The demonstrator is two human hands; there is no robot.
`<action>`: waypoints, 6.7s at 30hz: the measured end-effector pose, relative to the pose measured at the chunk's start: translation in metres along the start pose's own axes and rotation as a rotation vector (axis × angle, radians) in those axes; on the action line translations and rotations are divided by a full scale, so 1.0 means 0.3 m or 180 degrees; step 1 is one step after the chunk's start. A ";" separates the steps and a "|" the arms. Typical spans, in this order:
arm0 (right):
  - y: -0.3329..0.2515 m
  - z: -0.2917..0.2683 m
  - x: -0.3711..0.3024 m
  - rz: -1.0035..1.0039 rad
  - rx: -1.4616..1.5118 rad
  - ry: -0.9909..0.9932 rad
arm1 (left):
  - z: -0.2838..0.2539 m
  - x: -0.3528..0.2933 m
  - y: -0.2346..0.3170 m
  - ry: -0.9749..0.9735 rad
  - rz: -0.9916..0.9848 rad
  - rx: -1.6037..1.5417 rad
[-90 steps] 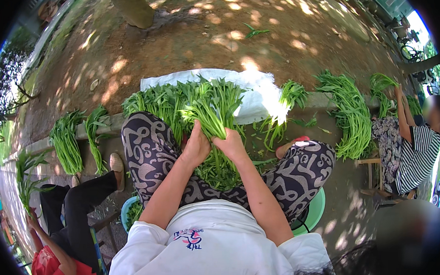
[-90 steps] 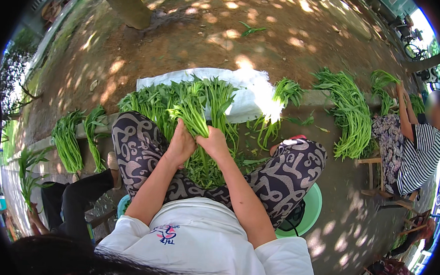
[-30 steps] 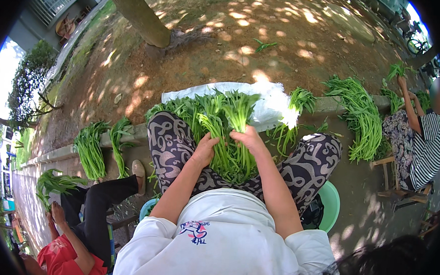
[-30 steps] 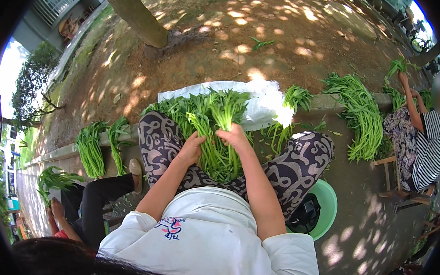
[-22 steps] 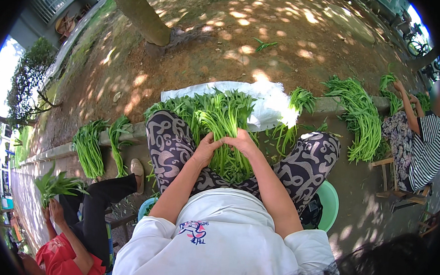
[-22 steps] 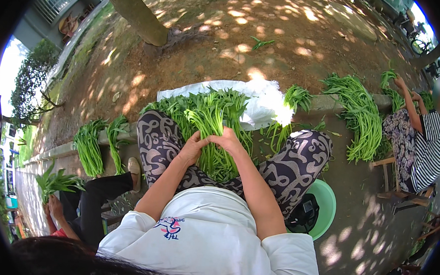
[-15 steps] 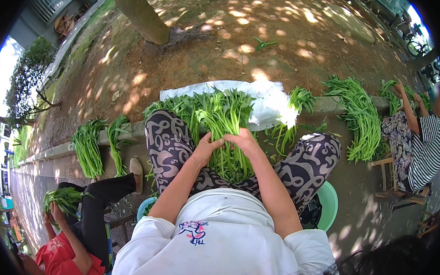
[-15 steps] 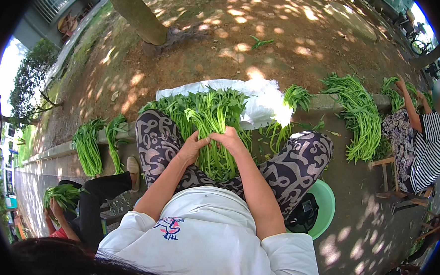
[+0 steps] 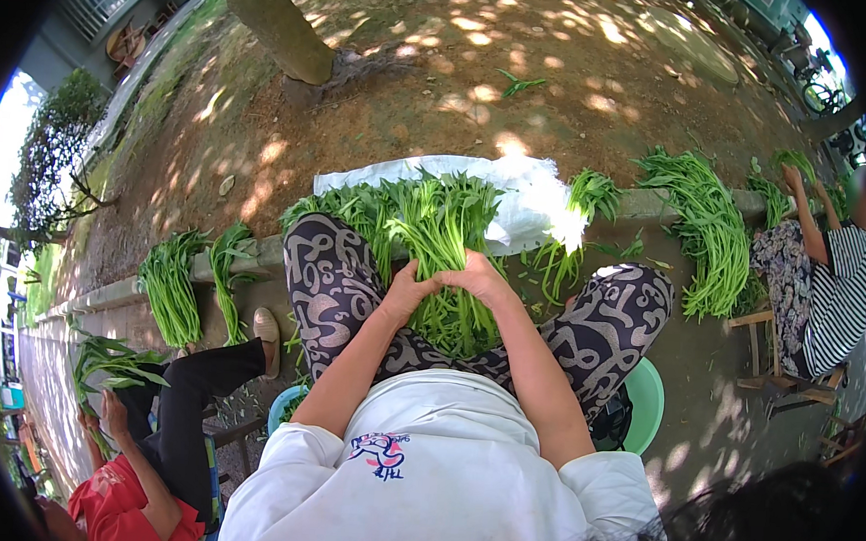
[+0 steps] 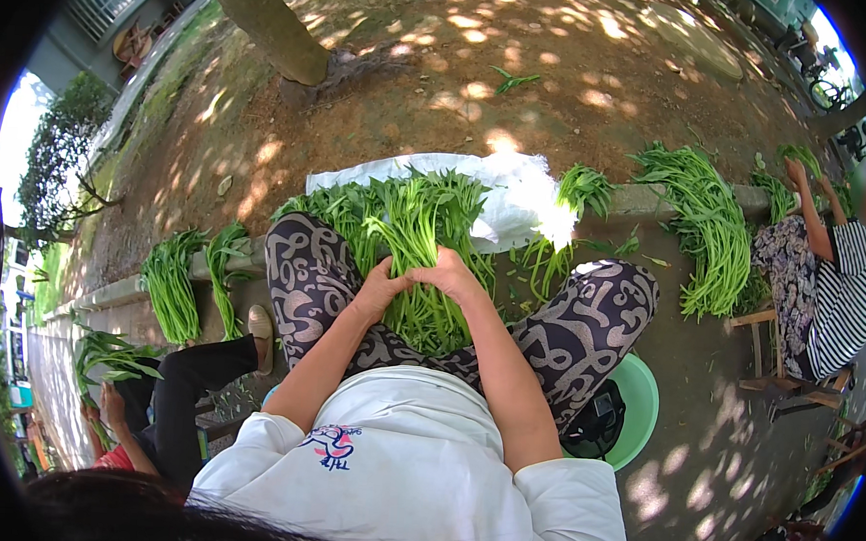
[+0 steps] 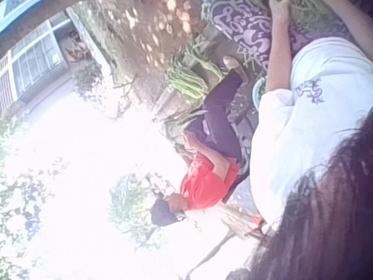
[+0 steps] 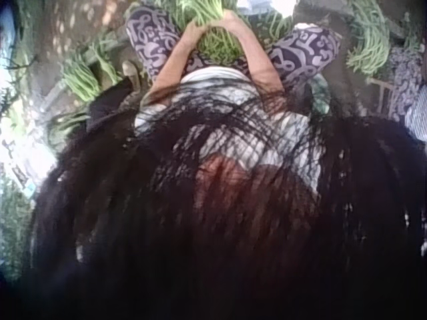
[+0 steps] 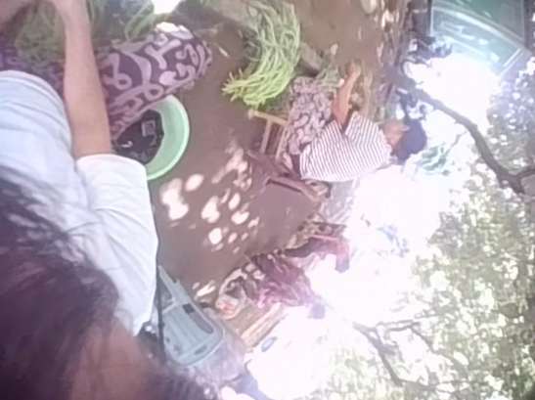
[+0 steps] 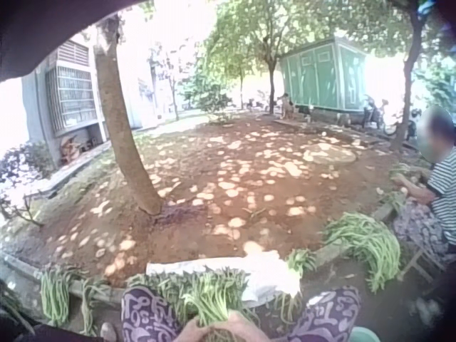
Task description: The person picks through bundles of leafy green vegetables by hand, removing stems and placing the cleaned pieces into a container while seated in an outdoor area.
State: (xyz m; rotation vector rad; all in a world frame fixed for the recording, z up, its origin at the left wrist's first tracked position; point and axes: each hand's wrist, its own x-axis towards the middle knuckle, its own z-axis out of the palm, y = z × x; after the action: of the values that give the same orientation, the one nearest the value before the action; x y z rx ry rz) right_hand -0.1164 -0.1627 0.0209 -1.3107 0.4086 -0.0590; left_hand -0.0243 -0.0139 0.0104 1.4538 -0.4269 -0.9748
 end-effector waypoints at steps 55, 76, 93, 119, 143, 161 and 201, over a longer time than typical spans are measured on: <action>-0.086 -0.114 0.012 -0.0519 0.1713 0.1826 | -0.056 0.051 -0.064 0.0657 -0.0739 -0.1357; -0.003 0.032 -0.015 0.0291 0.0263 -0.0129 | -0.044 0.043 -0.047 0.0401 -0.0427 -0.1534; 0.046 0.024 0.009 0.0097 0.0271 0.0387 | -0.036 0.033 -0.023 0.0281 -0.0489 -0.1213; -0.043 -0.285 0.007 -0.1089 0.0513 0.3570 | -0.063 0.081 -0.080 0.1477 -0.0457 -0.1189; 0.033 0.003 0.017 -0.0223 0.0752 0.0287 | 0.000 0.024 0.021 -0.0399 -0.0725 -0.1787; 0.033 0.041 0.024 -0.0224 0.0649 0.0353 | -0.067 0.042 -0.056 0.0097 -0.0766 -0.0913; 0.039 -0.002 0.021 -0.0113 0.0116 0.0136 | -0.028 0.030 -0.030 0.0077 -0.0815 -0.0922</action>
State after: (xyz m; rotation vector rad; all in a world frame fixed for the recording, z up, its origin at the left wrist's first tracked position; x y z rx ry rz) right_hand -0.1130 -0.1619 0.0082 -1.2825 0.4190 -0.1238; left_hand -0.0152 -0.0141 -0.0020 1.2731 -0.0757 -1.1691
